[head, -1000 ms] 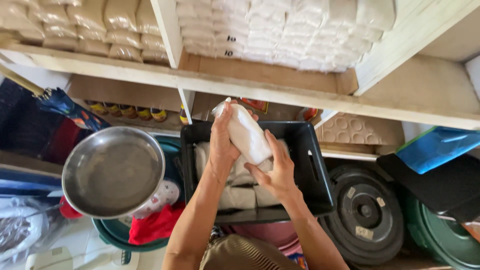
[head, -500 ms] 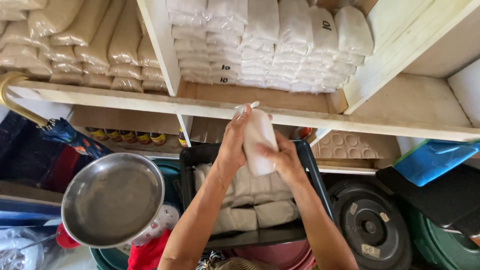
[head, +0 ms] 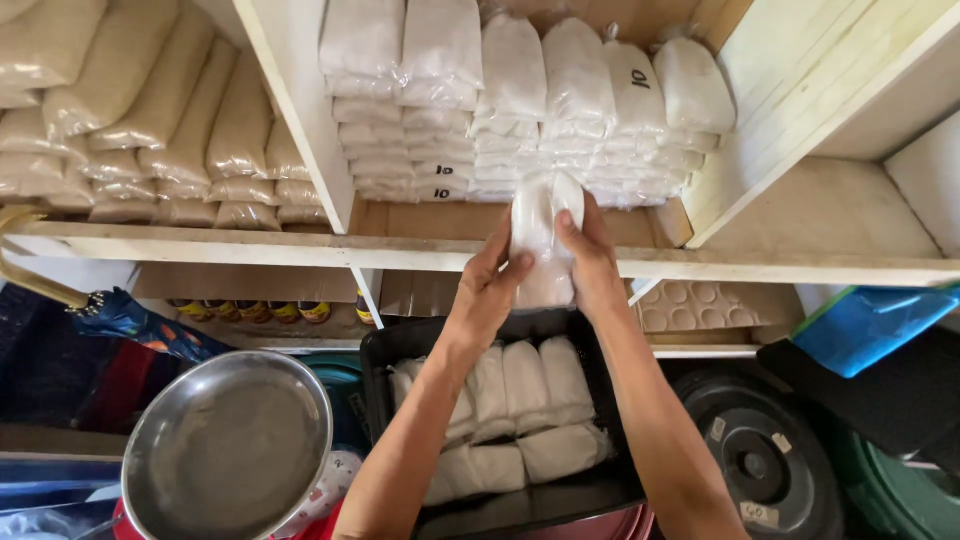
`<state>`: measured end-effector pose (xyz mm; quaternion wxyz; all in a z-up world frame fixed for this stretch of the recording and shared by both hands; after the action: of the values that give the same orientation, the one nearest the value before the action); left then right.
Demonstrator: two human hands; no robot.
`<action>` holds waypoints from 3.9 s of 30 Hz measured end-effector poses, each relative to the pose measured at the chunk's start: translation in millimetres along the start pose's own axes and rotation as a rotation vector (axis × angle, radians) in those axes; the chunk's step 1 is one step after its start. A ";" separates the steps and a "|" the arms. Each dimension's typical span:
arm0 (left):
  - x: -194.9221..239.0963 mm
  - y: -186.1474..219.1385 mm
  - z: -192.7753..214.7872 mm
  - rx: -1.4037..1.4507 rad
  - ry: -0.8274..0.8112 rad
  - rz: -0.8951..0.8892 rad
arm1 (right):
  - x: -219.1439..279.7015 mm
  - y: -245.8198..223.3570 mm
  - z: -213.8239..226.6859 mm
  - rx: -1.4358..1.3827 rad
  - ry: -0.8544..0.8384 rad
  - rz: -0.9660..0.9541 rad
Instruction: The recorder is organizing small white bags of a product on shelves and in a bin in a grocery store backroom.
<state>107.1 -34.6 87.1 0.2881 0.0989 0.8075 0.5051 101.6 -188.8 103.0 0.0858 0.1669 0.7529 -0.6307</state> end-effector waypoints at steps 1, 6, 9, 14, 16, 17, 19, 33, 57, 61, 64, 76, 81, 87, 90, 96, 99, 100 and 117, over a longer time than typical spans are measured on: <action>-2.4 -2.4 0.2 0.009 0.004 -0.010 | -4.3 -2.3 -1.4 0.003 0.005 0.010; -21.8 -5.3 5.8 -0.009 -0.003 -0.038 | -29.9 -9.0 -2.7 0.162 0.115 0.022; -28.2 23.4 -2.7 0.097 -0.023 -0.006 | -55.0 -30.0 -8.0 0.072 0.158 0.045; -50.9 27.8 9.9 -0.070 0.087 -0.180 | -115.1 -48.2 -1.8 -0.057 0.142 0.173; -67.9 29.4 16.3 -0.152 0.114 -0.246 | -145.3 -51.3 0.8 -0.070 0.140 0.203; -76.1 30.2 20.1 -0.230 0.147 -0.302 | -160.5 -52.2 2.1 -0.080 0.141 0.223; -89.7 28.3 25.2 -0.224 0.190 -0.290 | -184.7 -52.1 2.2 -0.050 0.137 0.227; -145.6 50.5 44.3 -0.749 0.338 -0.539 | -268.4 -48.3 -11.2 0.162 0.252 0.226; -151.6 57.0 43.7 -1.466 0.454 -0.564 | -235.2 -61.0 -27.7 1.049 -0.384 0.124; -165.6 23.7 71.0 -1.685 0.397 -0.735 | -251.2 -37.8 -21.4 1.195 -0.378 0.229; -174.0 11.6 82.3 -1.722 0.311 -0.742 | -258.7 -38.0 -16.7 1.180 -0.403 0.253; -187.8 2.8 90.6 -1.776 0.318 -0.773 | -272.9 -41.1 -18.3 1.196 -0.468 0.152; -175.3 15.3 86.8 -1.786 0.314 -0.758 | -272.5 -7.4 10.6 1.101 -0.472 0.562; -140.6 18.4 84.0 -1.746 0.250 -0.742 | -194.1 -6.9 31.8 0.519 0.078 0.293; -89.5 2.4 80.1 -1.679 0.243 -0.700 | -121.4 -16.1 25.3 0.600 0.002 0.581; 39.0 -29.4 84.7 -1.421 0.023 -0.501 | 13.0 -27.4 -12.0 0.685 -0.179 0.729; 101.4 -48.4 90.6 -1.352 0.007 -0.444 | 60.6 13.1 -6.7 0.743 -0.204 0.603; 118.9 -53.5 93.0 -1.270 0.071 -0.361 | 74.6 26.4 -7.7 0.727 -0.218 0.549; 266.1 -195.1 126.1 -1.098 0.274 0.857 | 211.8 222.4 -9.4 0.600 -0.348 -0.145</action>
<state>-12.7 89.4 -221.2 -0.0320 0.1838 0.3555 0.9159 -14.5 -116.3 -172.0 0.1152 0.0208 0.5182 -0.8472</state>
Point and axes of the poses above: each hand's wrist, its own x-axis away from the middle knuckle, its own z-axis out of the back of the hand, y = z × x, the point moved 2 cm from there along -x, towards the middle knuckle, and after that the axes turned 3 degrees about -y, right-handed, at the moved point
